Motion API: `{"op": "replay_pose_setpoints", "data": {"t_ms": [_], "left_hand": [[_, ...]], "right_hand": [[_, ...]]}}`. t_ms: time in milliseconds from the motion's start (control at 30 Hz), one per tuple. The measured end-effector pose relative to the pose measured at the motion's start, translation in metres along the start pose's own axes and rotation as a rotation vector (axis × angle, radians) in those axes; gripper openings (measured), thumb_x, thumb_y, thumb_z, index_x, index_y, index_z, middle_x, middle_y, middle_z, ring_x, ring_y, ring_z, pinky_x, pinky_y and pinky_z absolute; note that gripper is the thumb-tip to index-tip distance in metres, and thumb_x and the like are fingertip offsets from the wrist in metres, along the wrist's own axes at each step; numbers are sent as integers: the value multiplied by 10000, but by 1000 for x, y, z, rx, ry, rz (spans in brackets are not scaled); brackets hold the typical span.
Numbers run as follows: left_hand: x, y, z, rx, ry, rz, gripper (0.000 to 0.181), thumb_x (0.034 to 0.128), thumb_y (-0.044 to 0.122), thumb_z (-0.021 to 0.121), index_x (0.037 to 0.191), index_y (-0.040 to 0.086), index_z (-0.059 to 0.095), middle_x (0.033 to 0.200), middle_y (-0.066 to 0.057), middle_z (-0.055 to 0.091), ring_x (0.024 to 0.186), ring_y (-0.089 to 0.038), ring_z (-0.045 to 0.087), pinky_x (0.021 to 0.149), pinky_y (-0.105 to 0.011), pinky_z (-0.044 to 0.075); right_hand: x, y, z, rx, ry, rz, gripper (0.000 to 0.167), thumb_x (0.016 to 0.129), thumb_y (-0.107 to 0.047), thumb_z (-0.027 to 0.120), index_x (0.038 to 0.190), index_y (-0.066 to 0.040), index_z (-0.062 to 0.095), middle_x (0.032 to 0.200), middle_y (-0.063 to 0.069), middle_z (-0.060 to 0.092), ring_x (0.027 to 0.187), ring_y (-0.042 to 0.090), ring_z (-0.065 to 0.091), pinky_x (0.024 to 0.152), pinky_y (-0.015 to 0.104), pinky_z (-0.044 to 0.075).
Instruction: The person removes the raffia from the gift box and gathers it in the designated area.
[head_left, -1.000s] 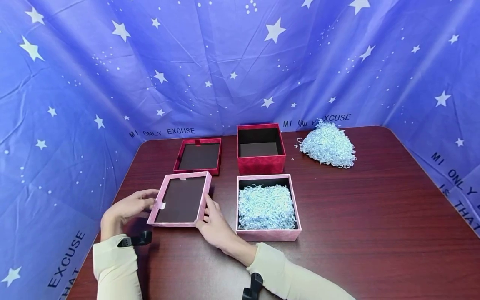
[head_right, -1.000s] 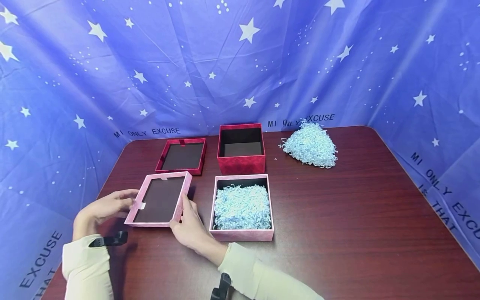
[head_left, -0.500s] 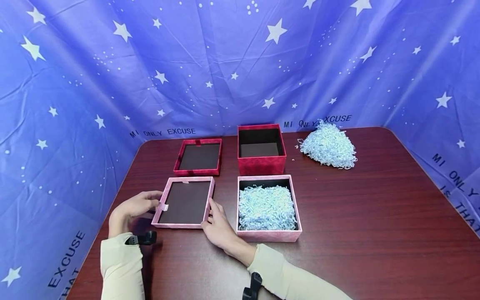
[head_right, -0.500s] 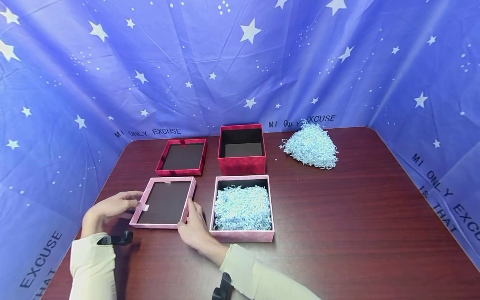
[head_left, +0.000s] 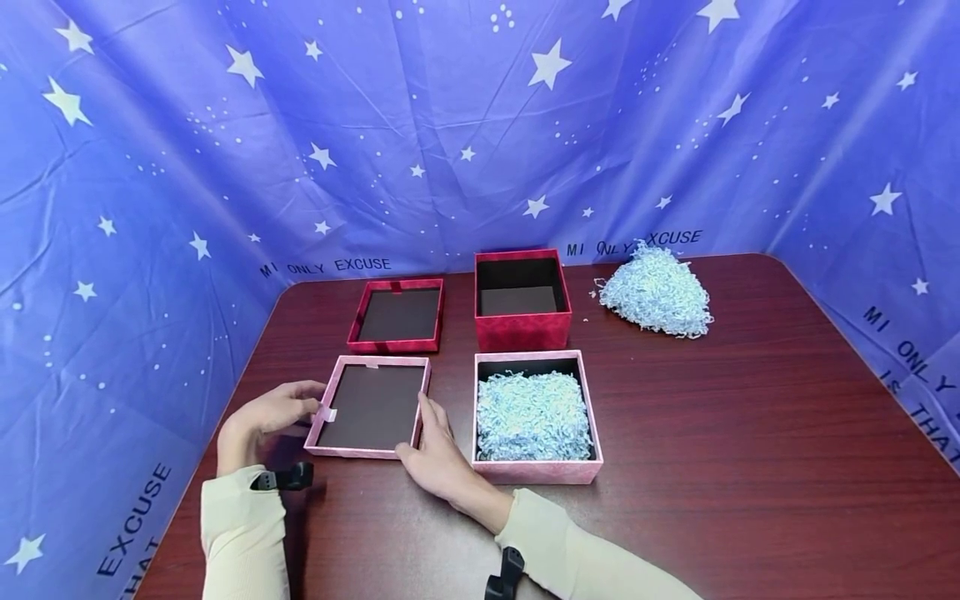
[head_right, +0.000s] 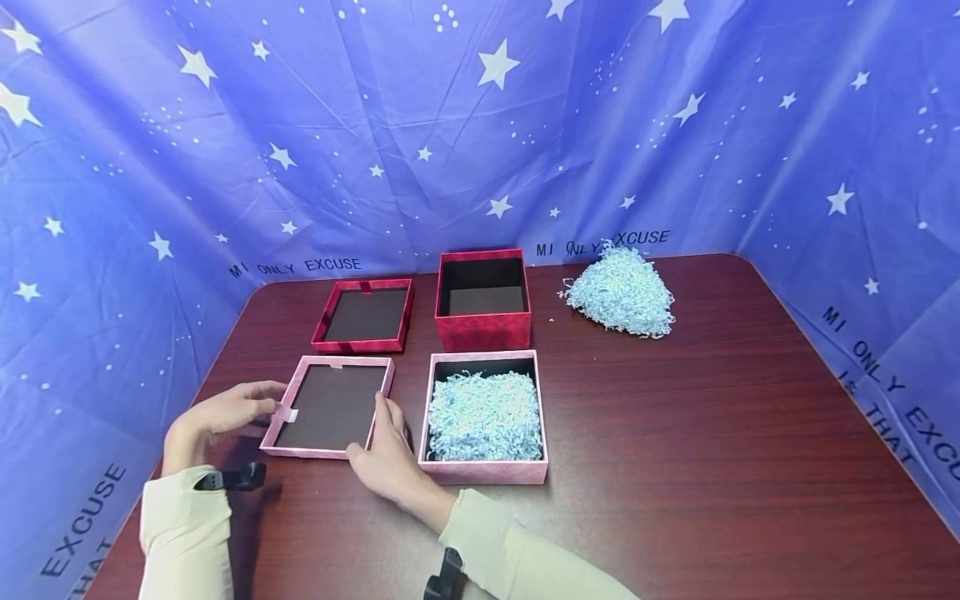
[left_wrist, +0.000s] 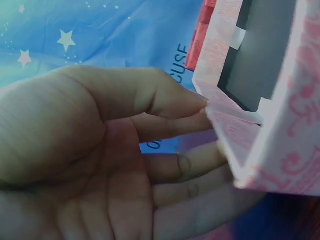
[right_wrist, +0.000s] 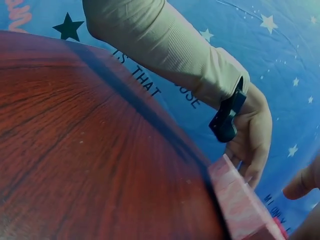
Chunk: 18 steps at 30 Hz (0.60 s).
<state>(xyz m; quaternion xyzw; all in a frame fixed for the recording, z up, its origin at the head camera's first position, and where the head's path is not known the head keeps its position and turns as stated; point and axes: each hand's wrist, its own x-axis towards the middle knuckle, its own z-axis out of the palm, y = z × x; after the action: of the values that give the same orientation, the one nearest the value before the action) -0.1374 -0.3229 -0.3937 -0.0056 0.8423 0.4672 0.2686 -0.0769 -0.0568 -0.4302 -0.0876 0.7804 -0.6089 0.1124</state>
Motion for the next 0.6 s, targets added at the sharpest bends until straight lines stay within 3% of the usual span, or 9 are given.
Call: {"op": "replay_pose_setpoints", "data": {"t_ms": [100, 233, 400, 467, 600], "left_hand": [[-4, 7, -1, 51, 46, -7, 460, 930, 33, 424, 1328, -180, 333, 1045, -241, 599, 910, -235, 622, 854, -473, 553], [-8, 21, -1, 149, 168, 3, 405, 971, 69, 430, 1281, -185, 369, 1005, -261, 576, 896, -264, 613, 831, -481, 558], [-9, 42, 0, 249, 320, 54, 446, 990, 191, 481, 1299, -127, 428, 1029, -276, 617, 891, -252, 636, 776, -372, 581], [-8, 50, 2, 247, 343, 87, 460, 991, 223, 492, 1311, -103, 441, 1063, -279, 627, 883, -230, 654, 763, -338, 584], [-3, 63, 10, 166, 318, 169, 463, 995, 213, 500, 1332, -96, 429, 1124, -296, 615, 859, -155, 666, 782, -324, 586]], "right_hand": [[-3, -9, -5, -51, -17, -61, 770, 813, -99, 591, 1501, -78, 247, 1512, 146, 270, 1395, 296, 302, 1142, 500, 275], [-10, -26, -14, -24, -89, -137, 681, 859, -129, 589, 1476, -150, 302, 1481, 104, 326, 1344, 290, 379, 1099, 470, 361], [-14, -46, -27, 12, -126, -238, 583, 876, -79, 590, 1419, -138, 387, 1390, 79, 429, 1259, 227, 457, 1042, 360, 440], [-15, -55, -35, -1, -119, -265, 559, 878, -67, 595, 1400, -150, 415, 1351, 58, 466, 1232, 196, 479, 1022, 325, 455], [-15, -69, -53, -21, -121, -315, 523, 881, -57, 614, 1371, -163, 463, 1323, 37, 495, 1210, 160, 491, 1007, 323, 470]]}}
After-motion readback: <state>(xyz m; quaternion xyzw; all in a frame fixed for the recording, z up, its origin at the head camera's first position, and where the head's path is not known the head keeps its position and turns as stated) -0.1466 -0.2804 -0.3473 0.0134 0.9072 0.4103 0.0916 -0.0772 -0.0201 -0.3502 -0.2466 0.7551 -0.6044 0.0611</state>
